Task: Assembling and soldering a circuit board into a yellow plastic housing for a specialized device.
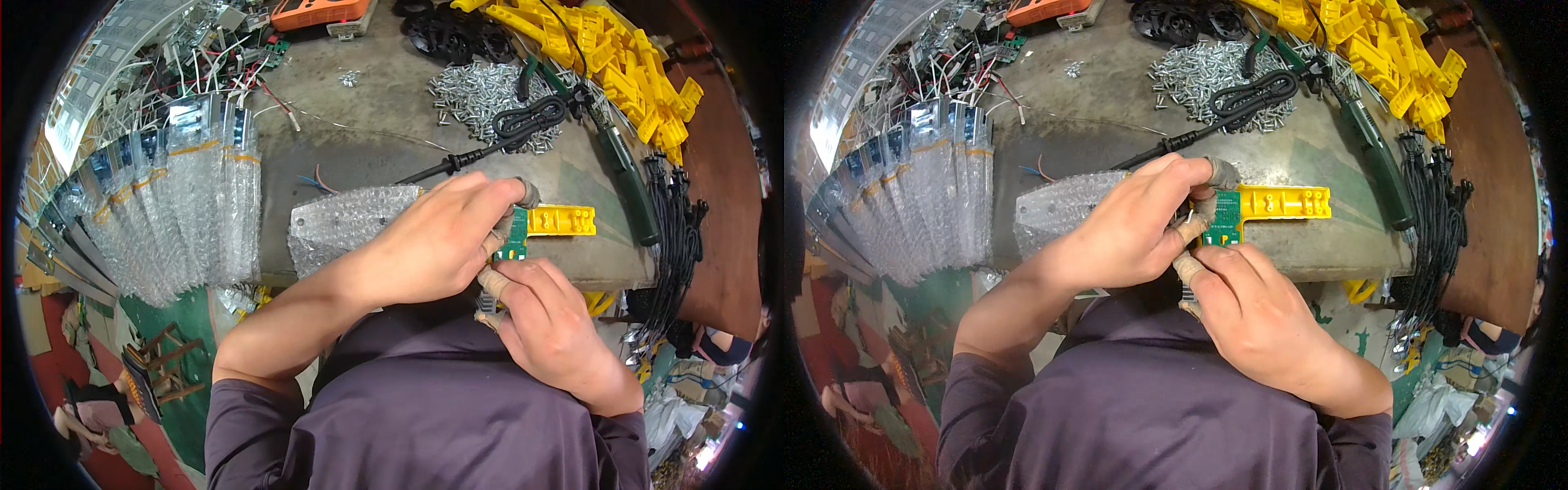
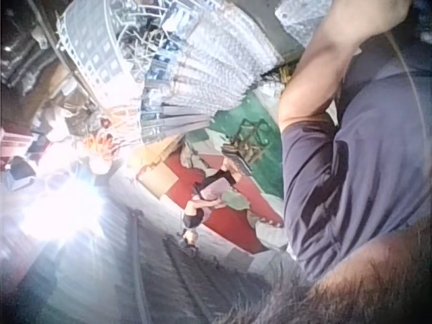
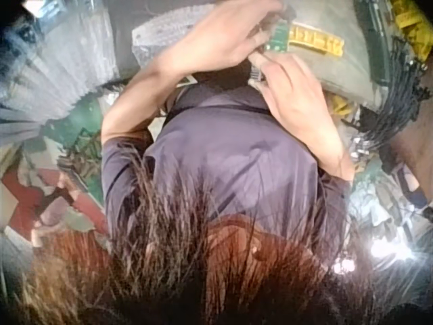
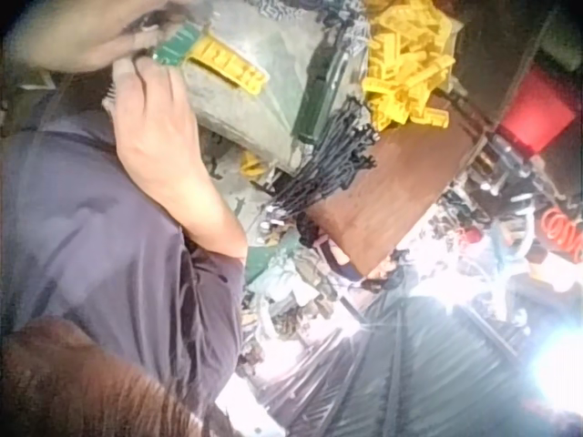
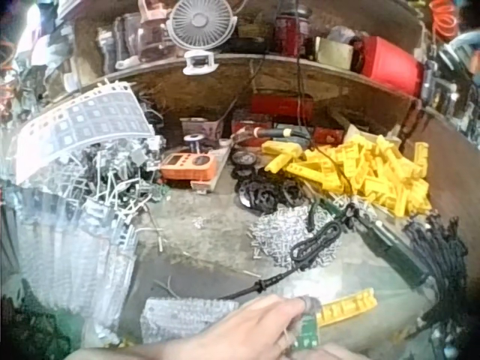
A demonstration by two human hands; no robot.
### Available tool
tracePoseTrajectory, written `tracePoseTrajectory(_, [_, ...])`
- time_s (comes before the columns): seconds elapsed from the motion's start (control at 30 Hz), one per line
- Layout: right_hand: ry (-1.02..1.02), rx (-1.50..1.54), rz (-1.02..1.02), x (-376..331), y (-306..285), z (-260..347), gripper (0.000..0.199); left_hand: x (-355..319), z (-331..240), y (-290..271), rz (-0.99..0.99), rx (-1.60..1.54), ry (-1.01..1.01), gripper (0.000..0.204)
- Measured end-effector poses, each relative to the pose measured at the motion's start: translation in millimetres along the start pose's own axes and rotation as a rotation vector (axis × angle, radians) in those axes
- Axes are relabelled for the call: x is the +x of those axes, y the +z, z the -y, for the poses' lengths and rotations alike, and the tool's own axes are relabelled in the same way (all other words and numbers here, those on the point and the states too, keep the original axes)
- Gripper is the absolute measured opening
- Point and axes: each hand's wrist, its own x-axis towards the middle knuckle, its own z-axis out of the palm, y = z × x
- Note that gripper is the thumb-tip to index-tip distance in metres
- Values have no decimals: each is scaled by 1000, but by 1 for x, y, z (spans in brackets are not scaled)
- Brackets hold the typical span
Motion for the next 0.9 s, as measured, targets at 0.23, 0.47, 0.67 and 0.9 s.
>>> tracePoseTrajectory(0.23, [-8, 41, -26, -5, 4, -7, 44, 0, 1, 1, -25, -30, 3, 45])
tracePoseTrajectory(0.47, [91, 216, 56, -4, -9, -17, 54, -1, -3, -6, -72, 25, 32, 48])
tracePoseTrajectory(0.67, [182, 232, -39, -18, -18, -56, 68, -38, -33, -11, 45, 43, -84, 42])
tracePoseTrajectory(0.9, [93, 170, 11, -2, -6, -61, 68, -50, -25, 12, -9, 169, 104, 35])
